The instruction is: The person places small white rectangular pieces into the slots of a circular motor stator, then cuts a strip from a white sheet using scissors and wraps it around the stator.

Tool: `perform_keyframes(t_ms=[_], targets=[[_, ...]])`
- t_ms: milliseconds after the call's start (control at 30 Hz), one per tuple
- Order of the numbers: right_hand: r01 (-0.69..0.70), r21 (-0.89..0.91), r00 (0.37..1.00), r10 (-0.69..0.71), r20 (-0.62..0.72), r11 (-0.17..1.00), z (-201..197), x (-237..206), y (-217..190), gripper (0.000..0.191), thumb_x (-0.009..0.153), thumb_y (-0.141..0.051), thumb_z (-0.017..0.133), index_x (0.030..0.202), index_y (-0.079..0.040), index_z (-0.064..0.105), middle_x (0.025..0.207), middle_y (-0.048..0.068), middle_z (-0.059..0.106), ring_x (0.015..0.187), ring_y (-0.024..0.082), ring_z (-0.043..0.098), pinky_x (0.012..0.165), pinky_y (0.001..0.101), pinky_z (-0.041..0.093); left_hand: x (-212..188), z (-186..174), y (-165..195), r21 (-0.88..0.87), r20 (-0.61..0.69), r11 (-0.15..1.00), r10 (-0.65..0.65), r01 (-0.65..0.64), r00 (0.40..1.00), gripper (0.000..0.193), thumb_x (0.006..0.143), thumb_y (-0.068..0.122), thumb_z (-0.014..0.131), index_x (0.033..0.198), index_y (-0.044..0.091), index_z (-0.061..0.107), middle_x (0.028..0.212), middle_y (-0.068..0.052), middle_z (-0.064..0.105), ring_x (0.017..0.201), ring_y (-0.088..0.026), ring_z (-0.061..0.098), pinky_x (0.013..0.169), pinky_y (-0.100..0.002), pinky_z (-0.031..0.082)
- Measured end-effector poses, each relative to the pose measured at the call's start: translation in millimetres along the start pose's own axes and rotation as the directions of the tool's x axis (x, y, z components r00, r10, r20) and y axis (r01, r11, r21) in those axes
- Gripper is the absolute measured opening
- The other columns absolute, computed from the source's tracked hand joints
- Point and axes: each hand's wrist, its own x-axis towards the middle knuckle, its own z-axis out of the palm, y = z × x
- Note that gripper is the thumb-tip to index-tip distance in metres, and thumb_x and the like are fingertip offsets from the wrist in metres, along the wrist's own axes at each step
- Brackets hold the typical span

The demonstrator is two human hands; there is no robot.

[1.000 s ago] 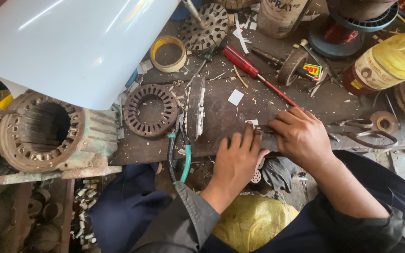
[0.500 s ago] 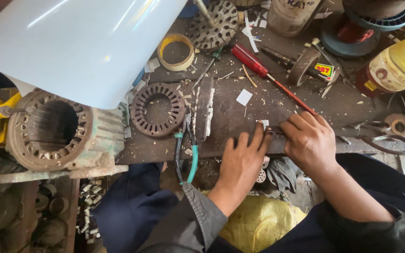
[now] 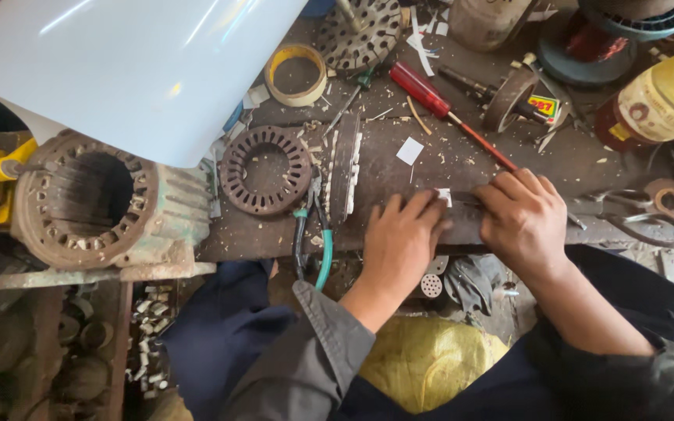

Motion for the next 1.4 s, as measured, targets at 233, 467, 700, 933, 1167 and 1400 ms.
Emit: perform_keyframes(t_ms=[233, 467, 700, 933, 1167, 1400], targets=[[0.026, 0.002, 0.999, -0.026, 0.036, 1.000, 5, 2, 8, 0.025, 0.063, -0.001, 0.068, 0.086, -0.008, 0.073, 0.086, 0.005, 0.063, 0.091, 0.025, 0.065, 0.079, 0.0393, 0.054, 11, 18, -2, -0.064, 0.005, 0.993, -0.104, 0.104, 0.995, 0.020, 0.090, 0.020, 0.069, 0.107, 0.016, 0.077, 0.101, -0.002, 0.064, 0.092, -0.025, 0.064, 0.078, -0.044, 0.047], [0.078, 0.043, 0.997, -0.078, 0.005, 0.996, 1, 3, 13, 0.030, 0.058, -0.002, 0.066, 0.088, -0.006, 0.072, 0.086, 0.005, 0.063, 0.089, 0.026, 0.064, 0.082, 0.0399, 0.054, 23, 23, -3, 0.024, 0.093, 0.999, -0.042, 0.040, 0.995, 0.024, 0.092, 0.017, 0.064, 0.110, 0.020, 0.079, 0.101, -0.003, 0.061, 0.080, -0.024, 0.066, 0.068, -0.041, 0.051], [0.071, 0.037, 0.997, -0.072, 0.033, 0.997, -3, -4, 8, 0.026, 0.057, -0.002, 0.066, 0.083, -0.007, 0.071, 0.081, 0.005, 0.059, 0.083, 0.025, 0.062, 0.083, 0.0399, 0.053, 21, 24, 0, 0.059, 0.100, 0.998, -0.033, 0.027, 0.994, 0.022, 0.092, 0.018, 0.065, 0.108, 0.021, 0.080, 0.103, -0.003, 0.062, 0.075, -0.024, 0.067, 0.062, -0.040, 0.053], [0.091, 0.051, 0.993, -0.095, 0.077, 0.995, -4, -13, 5, 0.026, 0.058, -0.004, 0.068, 0.083, -0.008, 0.072, 0.082, 0.004, 0.060, 0.082, 0.024, 0.062, 0.073, 0.0387, 0.051, 21, 24, 3, 0.061, 0.129, 0.997, -0.052, 0.044, 0.990, 0.018, 0.098, 0.018, 0.063, 0.106, 0.018, 0.079, 0.102, -0.003, 0.061, 0.077, -0.024, 0.068, 0.064, -0.040, 0.056], [0.050, 0.063, 0.996, -0.054, 0.067, 0.997, -8, -23, 4, 0.027, 0.063, -0.007, 0.073, 0.091, -0.009, 0.075, 0.089, 0.005, 0.065, 0.084, 0.025, 0.062, 0.077, 0.0394, 0.050, 29, 18, 0, -0.124, 0.181, 0.977, -0.148, 0.172, 0.972, 0.023, 0.089, 0.012, 0.068, 0.112, 0.014, 0.072, 0.108, -0.008, 0.061, 0.083, -0.033, 0.070, 0.071, -0.046, 0.055], [-0.176, 0.020, 0.976, 0.172, 0.131, 0.984, -1, -1, 10, 0.035, 0.072, -0.020, 0.081, 0.105, -0.011, 0.077, 0.104, 0.007, 0.067, 0.101, 0.030, 0.060, 0.088, 0.0433, 0.045, 33, 12, 0, -0.162, 0.120, 0.924, -0.330, 0.346, 0.936, 0.021, 0.096, 0.014, 0.072, 0.113, 0.007, 0.062, 0.107, -0.012, 0.067, 0.089, -0.035, 0.070, 0.075, -0.047, 0.055]])
